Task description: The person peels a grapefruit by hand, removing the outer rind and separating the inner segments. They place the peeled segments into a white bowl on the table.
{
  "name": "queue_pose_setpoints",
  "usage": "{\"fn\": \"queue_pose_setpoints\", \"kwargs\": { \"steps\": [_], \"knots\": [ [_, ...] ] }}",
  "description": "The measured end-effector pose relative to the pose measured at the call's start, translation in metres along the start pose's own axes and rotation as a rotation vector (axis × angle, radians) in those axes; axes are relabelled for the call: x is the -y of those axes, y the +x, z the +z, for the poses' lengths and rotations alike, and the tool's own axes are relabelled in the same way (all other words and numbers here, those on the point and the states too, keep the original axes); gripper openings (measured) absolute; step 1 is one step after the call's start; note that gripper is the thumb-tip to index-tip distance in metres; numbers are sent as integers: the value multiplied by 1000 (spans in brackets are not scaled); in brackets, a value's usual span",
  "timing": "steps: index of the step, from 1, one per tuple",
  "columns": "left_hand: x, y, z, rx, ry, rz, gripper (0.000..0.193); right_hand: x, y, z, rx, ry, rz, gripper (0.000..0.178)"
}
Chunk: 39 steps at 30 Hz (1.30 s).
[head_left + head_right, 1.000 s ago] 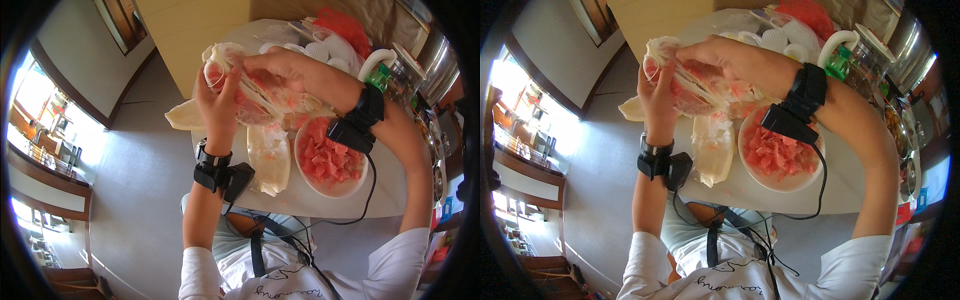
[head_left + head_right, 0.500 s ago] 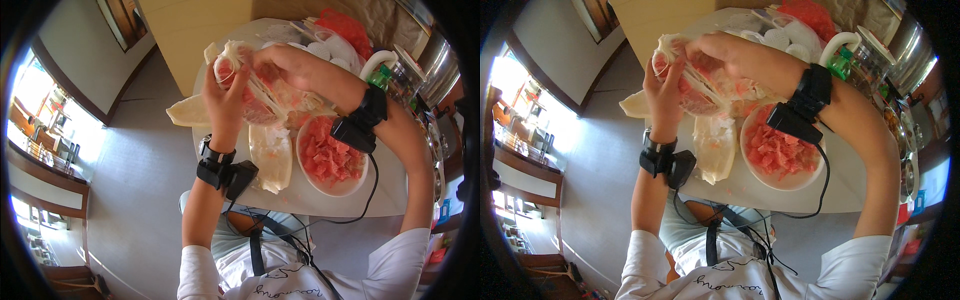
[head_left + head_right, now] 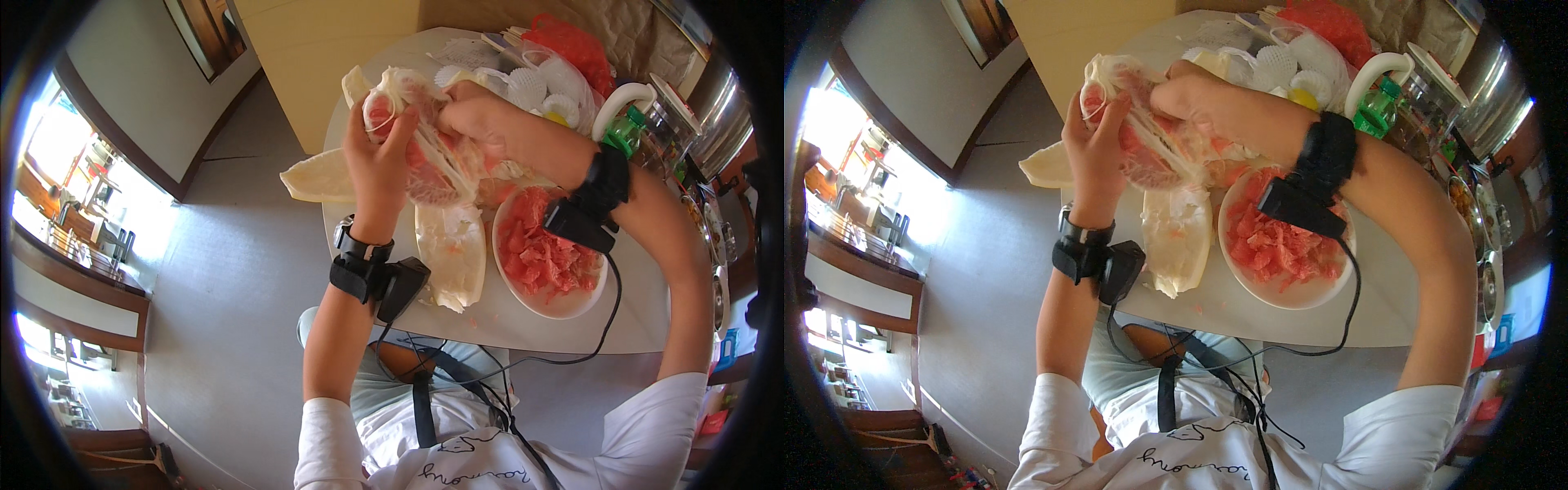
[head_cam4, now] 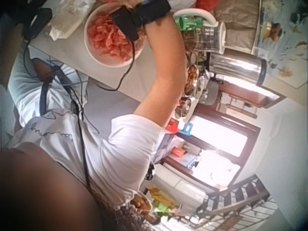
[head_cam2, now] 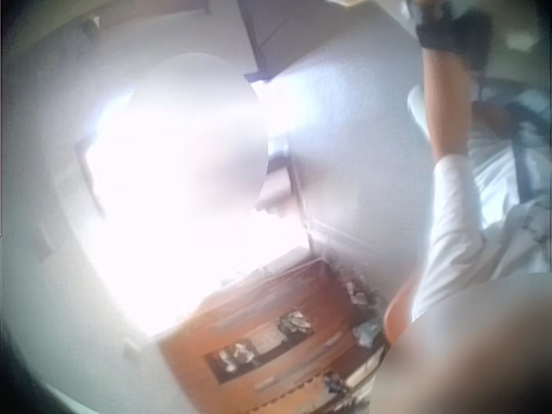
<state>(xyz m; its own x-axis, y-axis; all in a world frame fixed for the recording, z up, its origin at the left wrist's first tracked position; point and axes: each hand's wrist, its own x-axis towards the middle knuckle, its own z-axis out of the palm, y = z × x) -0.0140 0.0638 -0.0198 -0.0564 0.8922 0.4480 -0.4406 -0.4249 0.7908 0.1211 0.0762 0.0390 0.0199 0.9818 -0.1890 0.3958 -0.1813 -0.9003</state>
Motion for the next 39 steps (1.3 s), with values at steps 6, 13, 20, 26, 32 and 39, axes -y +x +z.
{"fn": "queue_pose_setpoints", "kwargs": {
  "steps": [6,13,20,26,32,39],
  "knots": [
    [4,1,-3,12,-21,29,37,-1,-11,-18,136,249,-232,30],
    [3,5,-5,-52,215,163,39,8,-12,-24,104,-626,-435,38],
    [-2,0,-1,-73,315,225,37,12,-8,-22,125,-608,-517,32],
    [0,-2,3,-75,377,288,38,27,-22,-15,32,-781,-404,18],
    [-3,-6,7,-86,444,318,38,35,-26,-7,12,-872,-363,15],
    [-8,-3,2,-112,309,280,38,6,-7,-40,10,-635,-360,17]
  ]
}}
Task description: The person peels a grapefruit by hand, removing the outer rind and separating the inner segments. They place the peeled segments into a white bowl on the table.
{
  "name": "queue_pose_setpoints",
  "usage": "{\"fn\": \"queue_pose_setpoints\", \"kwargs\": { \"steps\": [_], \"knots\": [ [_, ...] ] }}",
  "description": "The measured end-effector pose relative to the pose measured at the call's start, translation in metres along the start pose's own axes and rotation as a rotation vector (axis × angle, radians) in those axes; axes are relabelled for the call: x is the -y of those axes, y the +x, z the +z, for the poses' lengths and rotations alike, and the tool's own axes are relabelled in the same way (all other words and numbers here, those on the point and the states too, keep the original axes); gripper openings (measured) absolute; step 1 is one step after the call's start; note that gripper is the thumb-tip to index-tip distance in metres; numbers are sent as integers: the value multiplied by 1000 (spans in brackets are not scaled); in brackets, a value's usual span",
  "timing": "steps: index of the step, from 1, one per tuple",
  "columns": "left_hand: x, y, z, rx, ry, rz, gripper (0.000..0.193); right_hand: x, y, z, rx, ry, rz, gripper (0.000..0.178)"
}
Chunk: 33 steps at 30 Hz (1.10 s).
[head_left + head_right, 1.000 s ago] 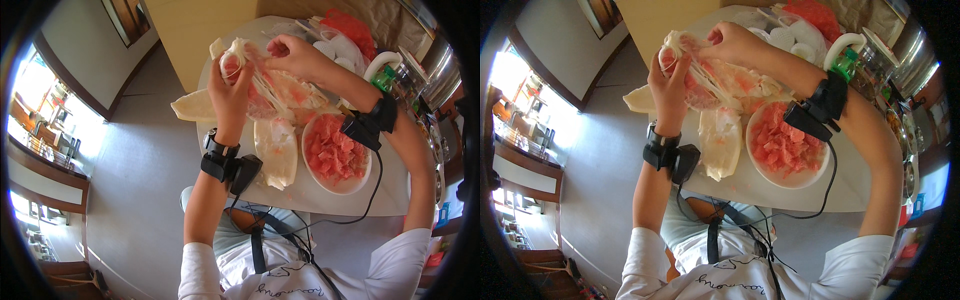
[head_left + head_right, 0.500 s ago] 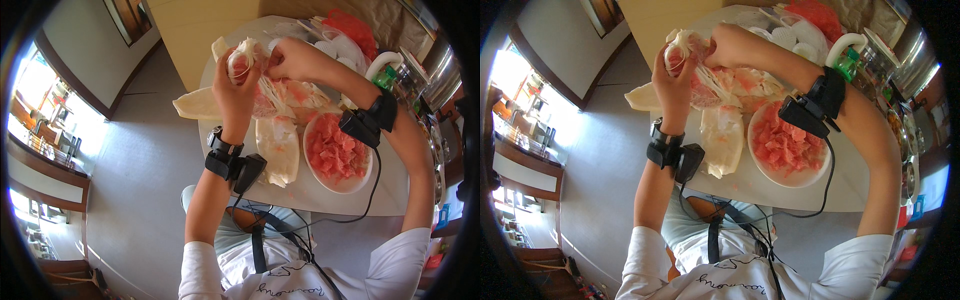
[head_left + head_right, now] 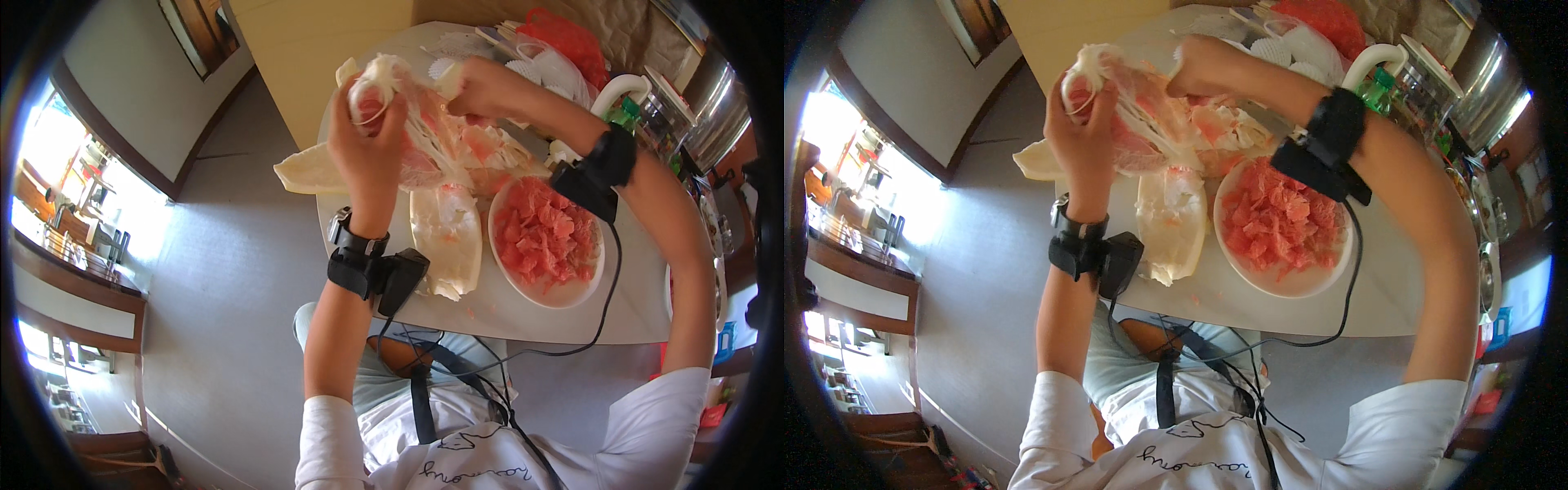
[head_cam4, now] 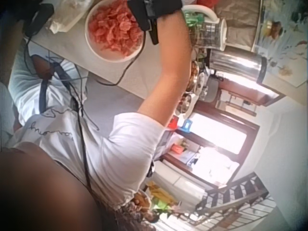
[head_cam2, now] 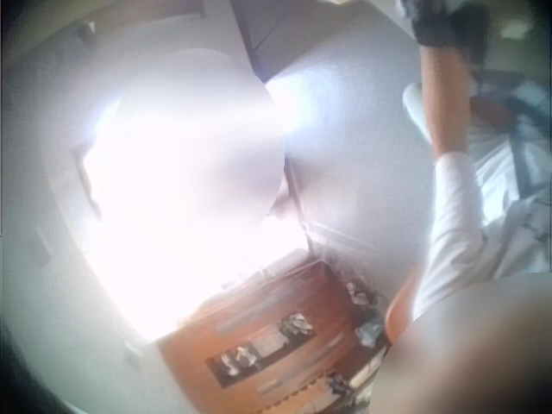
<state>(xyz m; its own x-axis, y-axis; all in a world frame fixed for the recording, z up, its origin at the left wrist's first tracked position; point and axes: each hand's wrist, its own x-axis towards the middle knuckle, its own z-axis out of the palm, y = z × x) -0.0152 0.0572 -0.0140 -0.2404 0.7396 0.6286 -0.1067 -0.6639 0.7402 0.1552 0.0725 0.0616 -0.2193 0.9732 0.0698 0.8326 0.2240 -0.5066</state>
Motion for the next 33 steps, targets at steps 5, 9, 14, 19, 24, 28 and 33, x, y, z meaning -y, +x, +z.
{"fn": "queue_pose_setpoints", "kwargs": {
  "steps": [5,9,14,19,24,28,33],
  "knots": [
    [5,15,-15,-110,-217,-101,36,-45,-7,-20,87,33,195,15],
    [7,17,-16,-107,-383,-135,34,-50,-8,-12,152,179,138,10],
    [5,15,-15,-87,-502,-225,26,-39,-1,-3,194,-40,-43,11],
    [2,17,-15,-29,-544,-321,20,-23,-2,-14,184,-3,-14,16],
    [2,13,-10,22,-567,-369,18,-1,-6,-20,-26,334,-231,26],
    [1,11,-9,145,-544,-370,20,11,-10,-13,-11,130,-386,28],
    [-2,9,-8,218,-537,-416,22,10,-15,-17,44,-22,-323,25]
  ]
}}
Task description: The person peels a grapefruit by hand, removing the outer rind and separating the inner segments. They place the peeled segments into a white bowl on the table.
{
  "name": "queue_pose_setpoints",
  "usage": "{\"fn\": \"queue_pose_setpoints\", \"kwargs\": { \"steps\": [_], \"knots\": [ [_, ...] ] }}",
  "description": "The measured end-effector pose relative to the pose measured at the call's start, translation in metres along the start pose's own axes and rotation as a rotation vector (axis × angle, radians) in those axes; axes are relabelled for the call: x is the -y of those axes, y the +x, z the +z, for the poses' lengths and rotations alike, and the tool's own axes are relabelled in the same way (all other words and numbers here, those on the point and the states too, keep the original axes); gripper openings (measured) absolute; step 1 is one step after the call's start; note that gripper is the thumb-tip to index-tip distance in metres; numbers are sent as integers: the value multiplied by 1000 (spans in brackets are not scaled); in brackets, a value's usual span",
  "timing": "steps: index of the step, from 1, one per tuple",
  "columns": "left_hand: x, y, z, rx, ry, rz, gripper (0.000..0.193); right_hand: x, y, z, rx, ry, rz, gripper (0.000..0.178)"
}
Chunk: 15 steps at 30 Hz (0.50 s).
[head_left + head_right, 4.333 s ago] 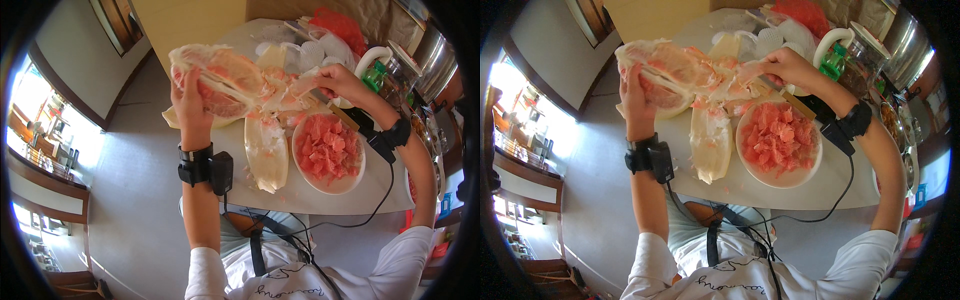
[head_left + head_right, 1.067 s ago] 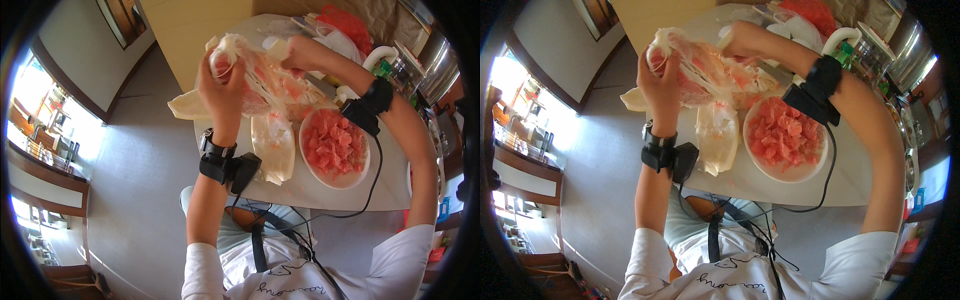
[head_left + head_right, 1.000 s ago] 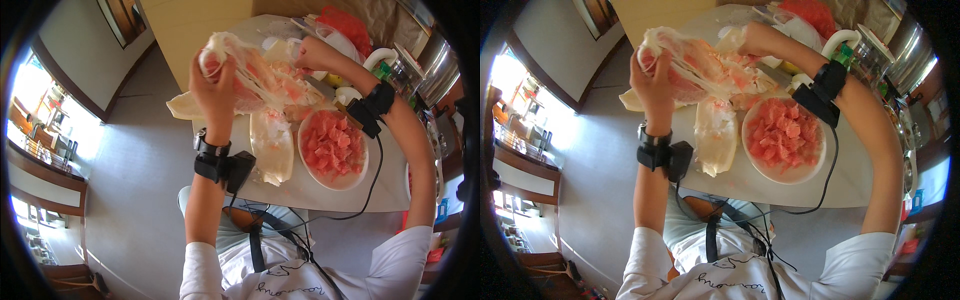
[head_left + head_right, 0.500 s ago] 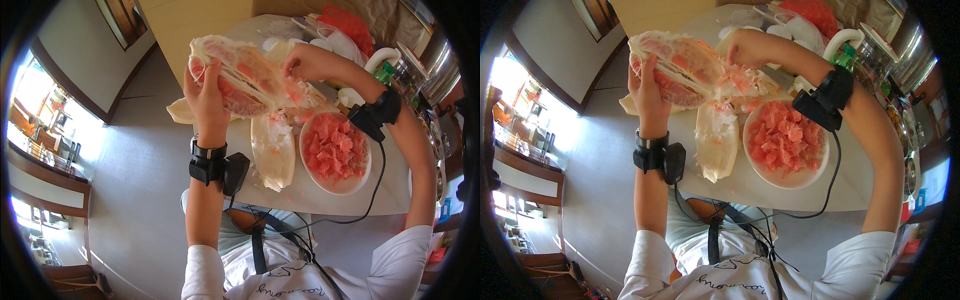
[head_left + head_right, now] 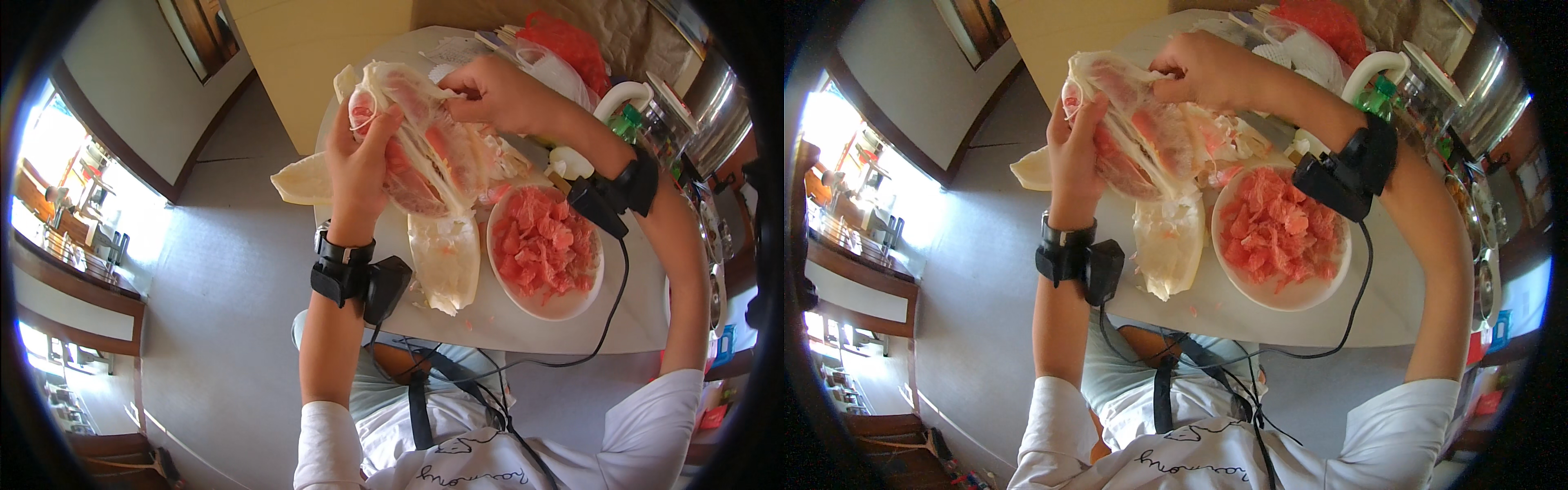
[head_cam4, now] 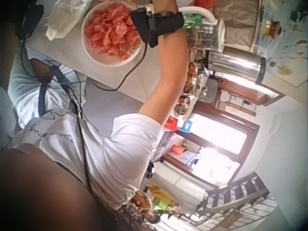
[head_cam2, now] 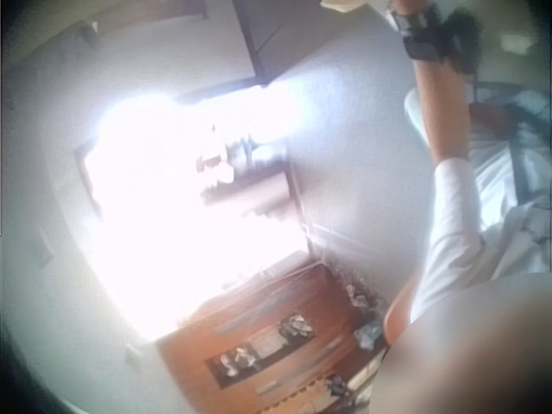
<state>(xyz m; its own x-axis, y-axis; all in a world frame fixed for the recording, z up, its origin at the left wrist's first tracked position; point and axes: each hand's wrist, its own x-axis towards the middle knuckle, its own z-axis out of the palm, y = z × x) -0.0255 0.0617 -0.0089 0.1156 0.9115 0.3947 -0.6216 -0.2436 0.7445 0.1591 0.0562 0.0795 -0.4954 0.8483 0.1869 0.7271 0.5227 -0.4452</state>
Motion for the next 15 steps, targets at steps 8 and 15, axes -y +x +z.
{"fn": "queue_pose_setpoints", "kwargs": {
  "steps": [8,15],
  "knots": [
    [-3,-2,1,79,48,-13,25,-12,-8,1,-57,109,-31,24],
    [0,-1,2,76,26,-29,24,-7,-19,-3,-85,111,67,25]
  ]
}}
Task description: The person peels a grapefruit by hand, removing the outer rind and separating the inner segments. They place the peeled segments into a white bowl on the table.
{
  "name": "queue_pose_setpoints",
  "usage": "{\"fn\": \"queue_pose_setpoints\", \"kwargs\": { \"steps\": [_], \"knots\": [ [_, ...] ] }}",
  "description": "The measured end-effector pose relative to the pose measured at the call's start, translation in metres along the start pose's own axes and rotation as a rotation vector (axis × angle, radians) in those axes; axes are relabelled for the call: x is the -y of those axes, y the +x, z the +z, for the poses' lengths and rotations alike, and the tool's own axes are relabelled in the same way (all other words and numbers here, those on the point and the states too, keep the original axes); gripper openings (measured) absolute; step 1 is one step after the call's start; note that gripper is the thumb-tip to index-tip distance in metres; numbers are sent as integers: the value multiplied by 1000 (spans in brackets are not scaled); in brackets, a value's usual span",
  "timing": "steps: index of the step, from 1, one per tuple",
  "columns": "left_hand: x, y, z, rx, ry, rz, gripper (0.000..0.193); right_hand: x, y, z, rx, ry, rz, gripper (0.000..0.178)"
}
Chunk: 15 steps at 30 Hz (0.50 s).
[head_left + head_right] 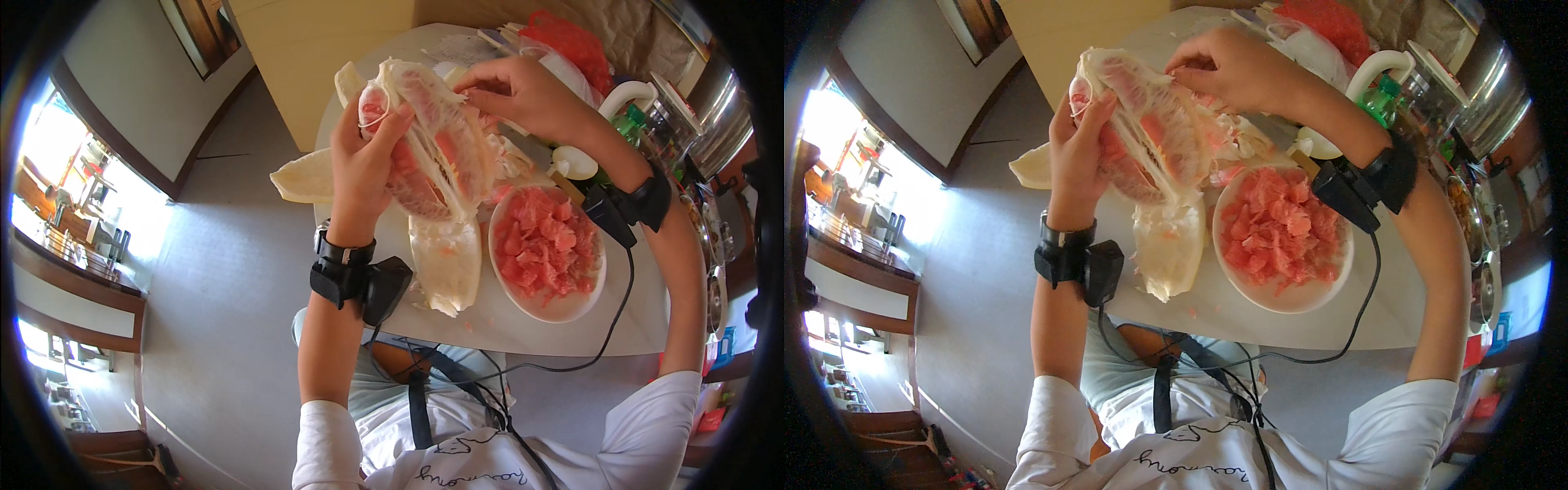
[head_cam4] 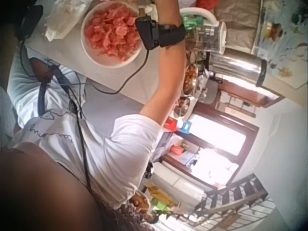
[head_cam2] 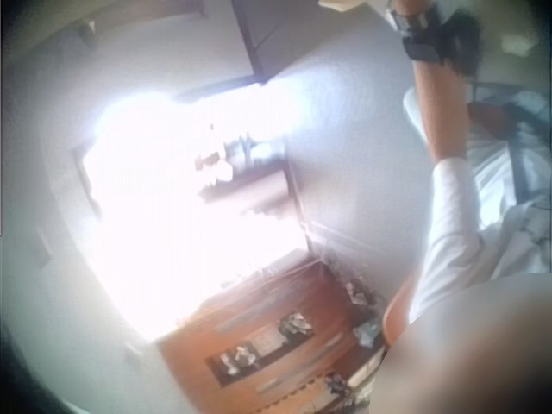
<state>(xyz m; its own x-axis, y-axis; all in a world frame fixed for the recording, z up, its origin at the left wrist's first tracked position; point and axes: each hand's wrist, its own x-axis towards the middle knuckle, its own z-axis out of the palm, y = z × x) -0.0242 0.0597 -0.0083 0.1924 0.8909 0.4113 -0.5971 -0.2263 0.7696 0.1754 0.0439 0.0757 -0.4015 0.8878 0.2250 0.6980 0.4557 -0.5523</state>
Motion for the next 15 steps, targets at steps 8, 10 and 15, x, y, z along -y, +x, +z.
{"fn": "queue_pose_setpoints", "kwargs": {
  "steps": [8,10,15],
  "knots": [
    [6,0,1,7,144,50,27,13,13,17,-121,-109,-218,40],
    [8,0,1,8,146,54,30,10,20,19,-61,-31,-228,41],
    [9,-1,2,-20,380,157,34,9,25,13,73,-54,-186,34]
  ]
}}
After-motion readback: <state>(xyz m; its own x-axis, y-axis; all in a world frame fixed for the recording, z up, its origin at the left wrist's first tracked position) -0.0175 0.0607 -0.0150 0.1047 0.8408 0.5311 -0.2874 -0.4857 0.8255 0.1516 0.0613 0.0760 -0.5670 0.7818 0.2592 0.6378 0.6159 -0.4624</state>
